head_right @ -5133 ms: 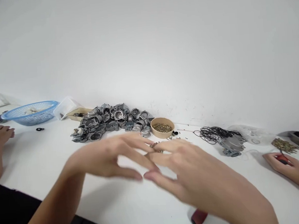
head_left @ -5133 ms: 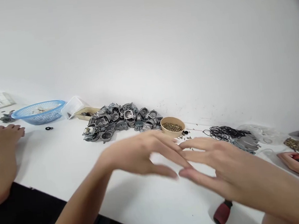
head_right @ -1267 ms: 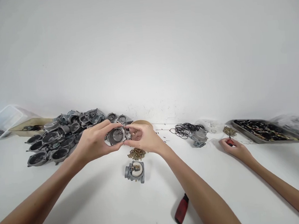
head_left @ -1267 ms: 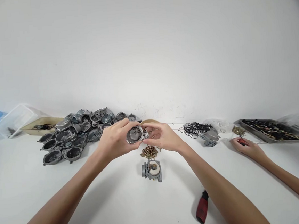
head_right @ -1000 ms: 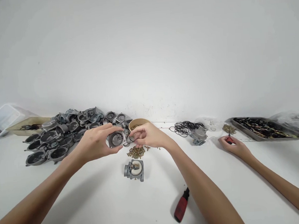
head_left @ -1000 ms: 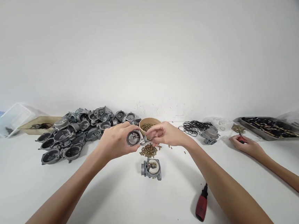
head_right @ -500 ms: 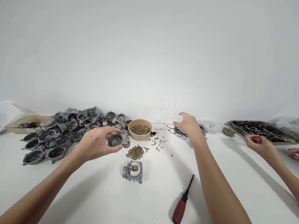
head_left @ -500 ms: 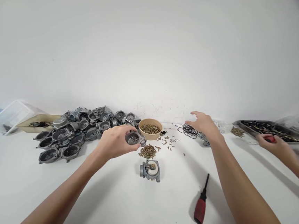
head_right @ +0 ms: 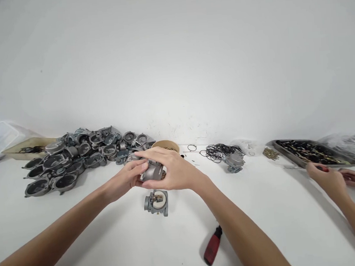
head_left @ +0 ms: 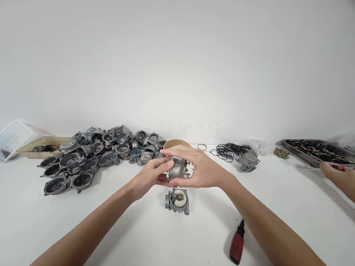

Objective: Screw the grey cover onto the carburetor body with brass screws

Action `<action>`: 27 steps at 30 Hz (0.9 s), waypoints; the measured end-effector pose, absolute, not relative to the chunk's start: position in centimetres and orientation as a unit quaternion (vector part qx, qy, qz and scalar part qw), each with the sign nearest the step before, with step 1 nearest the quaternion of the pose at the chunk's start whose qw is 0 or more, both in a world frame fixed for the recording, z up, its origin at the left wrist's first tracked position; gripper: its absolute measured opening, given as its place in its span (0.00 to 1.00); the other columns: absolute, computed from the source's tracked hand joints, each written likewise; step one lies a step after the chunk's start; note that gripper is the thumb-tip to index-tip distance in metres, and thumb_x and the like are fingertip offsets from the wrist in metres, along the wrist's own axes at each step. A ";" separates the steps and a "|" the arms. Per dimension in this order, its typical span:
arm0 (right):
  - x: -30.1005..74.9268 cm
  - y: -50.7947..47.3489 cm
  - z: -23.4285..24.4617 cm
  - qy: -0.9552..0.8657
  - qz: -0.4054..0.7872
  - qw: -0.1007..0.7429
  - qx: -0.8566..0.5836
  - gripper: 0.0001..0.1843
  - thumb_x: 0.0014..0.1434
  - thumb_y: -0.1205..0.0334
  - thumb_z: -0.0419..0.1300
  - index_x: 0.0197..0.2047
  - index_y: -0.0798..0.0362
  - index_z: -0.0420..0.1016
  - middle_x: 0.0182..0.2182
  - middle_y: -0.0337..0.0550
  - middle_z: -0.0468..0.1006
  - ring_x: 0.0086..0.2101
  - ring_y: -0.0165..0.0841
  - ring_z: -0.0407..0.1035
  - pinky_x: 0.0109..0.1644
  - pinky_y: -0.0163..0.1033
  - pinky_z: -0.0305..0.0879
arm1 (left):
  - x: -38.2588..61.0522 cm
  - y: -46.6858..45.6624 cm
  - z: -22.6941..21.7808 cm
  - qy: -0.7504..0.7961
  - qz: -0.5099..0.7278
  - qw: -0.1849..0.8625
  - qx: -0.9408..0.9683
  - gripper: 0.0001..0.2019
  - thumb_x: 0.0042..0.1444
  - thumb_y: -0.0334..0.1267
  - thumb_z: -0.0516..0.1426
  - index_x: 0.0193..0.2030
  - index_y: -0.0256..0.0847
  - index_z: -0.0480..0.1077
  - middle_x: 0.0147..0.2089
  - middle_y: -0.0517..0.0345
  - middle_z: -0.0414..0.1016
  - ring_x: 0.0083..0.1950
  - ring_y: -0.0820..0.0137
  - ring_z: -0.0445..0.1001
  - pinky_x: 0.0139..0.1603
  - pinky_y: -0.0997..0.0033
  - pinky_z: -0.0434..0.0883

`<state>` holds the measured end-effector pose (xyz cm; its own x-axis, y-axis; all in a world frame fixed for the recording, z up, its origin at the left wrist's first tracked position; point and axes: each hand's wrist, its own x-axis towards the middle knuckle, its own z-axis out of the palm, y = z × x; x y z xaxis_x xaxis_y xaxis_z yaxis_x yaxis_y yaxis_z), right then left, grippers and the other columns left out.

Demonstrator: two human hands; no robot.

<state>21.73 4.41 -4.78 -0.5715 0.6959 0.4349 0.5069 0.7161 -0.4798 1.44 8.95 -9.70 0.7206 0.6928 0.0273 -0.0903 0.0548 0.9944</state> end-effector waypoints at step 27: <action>19.9 4.0 -6.5 -0.888 0.266 0.041 -0.372 0.20 0.53 0.61 0.71 0.51 0.42 0.81 0.39 0.40 0.83 0.45 0.42 0.75 0.42 0.39 0.68 | -0.3 6.0 -18.7 0.353 0.216 0.504 0.758 0.18 0.49 0.50 0.69 0.43 0.41 0.79 0.38 0.59 0.77 0.39 0.65 0.72 0.38 0.70 0.67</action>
